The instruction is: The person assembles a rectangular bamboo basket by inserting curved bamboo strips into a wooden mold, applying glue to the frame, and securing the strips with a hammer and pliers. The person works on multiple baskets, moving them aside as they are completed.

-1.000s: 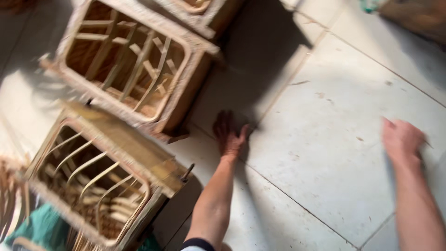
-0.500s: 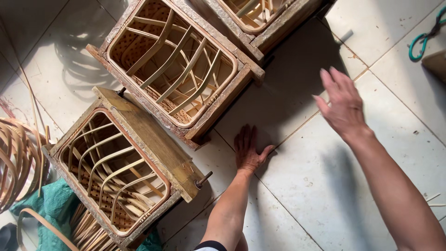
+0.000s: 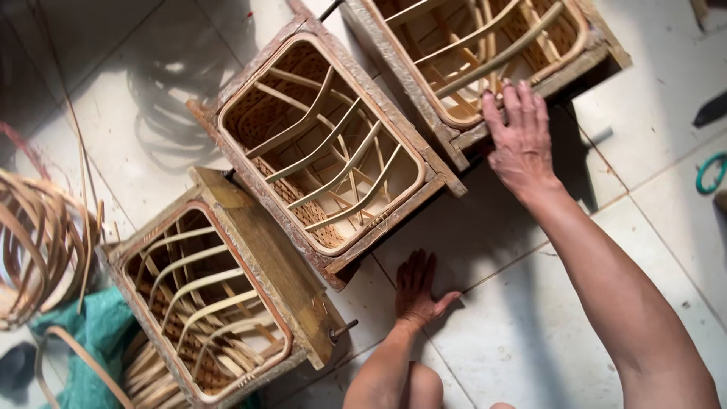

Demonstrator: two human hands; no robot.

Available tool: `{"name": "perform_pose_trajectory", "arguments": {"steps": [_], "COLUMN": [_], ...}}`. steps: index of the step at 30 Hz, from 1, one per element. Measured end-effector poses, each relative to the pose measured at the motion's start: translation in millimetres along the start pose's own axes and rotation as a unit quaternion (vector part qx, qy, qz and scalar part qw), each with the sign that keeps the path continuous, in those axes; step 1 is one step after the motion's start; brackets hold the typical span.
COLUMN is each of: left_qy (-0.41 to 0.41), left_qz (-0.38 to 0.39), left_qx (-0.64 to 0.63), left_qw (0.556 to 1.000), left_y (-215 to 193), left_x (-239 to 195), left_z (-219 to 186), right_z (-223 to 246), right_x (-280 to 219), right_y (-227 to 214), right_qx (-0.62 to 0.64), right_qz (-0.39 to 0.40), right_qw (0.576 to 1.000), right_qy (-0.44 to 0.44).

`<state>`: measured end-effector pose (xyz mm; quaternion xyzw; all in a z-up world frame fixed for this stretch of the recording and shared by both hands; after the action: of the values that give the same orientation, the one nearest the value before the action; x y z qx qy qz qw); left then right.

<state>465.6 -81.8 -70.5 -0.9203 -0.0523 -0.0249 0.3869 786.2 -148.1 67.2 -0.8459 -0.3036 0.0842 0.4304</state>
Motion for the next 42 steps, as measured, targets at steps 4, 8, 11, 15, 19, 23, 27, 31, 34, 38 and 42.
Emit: {"name": "perform_pose_trajectory", "arguments": {"steps": [4,8,11,15,19,23,27,31,34,38,42], "left_qy": [-0.02,-0.038,-0.037,-0.027,-0.034,-0.027,-0.03,-0.039,-0.039,-0.061,-0.064], "left_qz": [0.028,0.056,0.048,0.037,0.042,0.027,0.039,0.047,0.047,0.066,0.061], "left_qx": [0.023,0.026,0.04,0.062,0.053,0.066,0.076,0.07,0.07,0.065,0.063], "left_qw": [0.999,0.997,0.997,0.997,0.997,0.997,0.996,0.996,0.996,0.994,0.994], "left_y": [5.1,12.0,11.6,10.8,12.6,9.2,10.9,12.9,14.4,20.8,19.4], "left_x": [-11.4,-6.9,-9.2,-4.5,-7.0,-5.1,-8.0,-8.0,-11.2,-11.7,-15.6], "left_z": [6.4,10.2,8.3,7.5,8.3,7.2,8.0,10.5,10.9,18.4,17.6], "right_z": [-8.0,-25.7,-32.4,-37.6,-50.9,-83.9,-116.0,-121.4,-117.4,-114.9,-112.3], "right_x": [-3.2,20.9,28.9,34.6,44.2,61.2,57.8,34.2,-0.4,-37.1,-81.3], "right_y": [2.5,-11.2,-13.5,-15.5,-4.6,17.4,30.6,32.7,33.1,18.7,0.5], "right_qx": [0.2,0.18,0.175,0.171,0.112,0.124,0.12,0.126,0.14,0.149,0.16], "right_qz": [-0.021,-0.046,-0.034,-0.055,-0.078,-0.08,-0.114,-0.113,-0.069,-0.047,-0.012], "right_qw": [0.979,0.98,0.977,0.973,0.979,0.978,0.977,0.975,0.978,0.981,0.983], "right_qy": [-0.026,-0.075,-0.117,-0.143,-0.151,-0.146,-0.133,-0.141,-0.138,-0.113,-0.085]}}
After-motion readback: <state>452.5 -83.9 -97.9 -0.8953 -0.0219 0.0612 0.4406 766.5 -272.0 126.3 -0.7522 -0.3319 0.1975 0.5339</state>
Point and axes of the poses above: each hand's wrist, its own x-axis towards the middle knuckle, its own y-axis out of the palm, z = x × y, the point moved 10 cm from there along x, towards the middle knuckle, and after that the axes turned 14 degrees about -x, right-handed, at the moved point
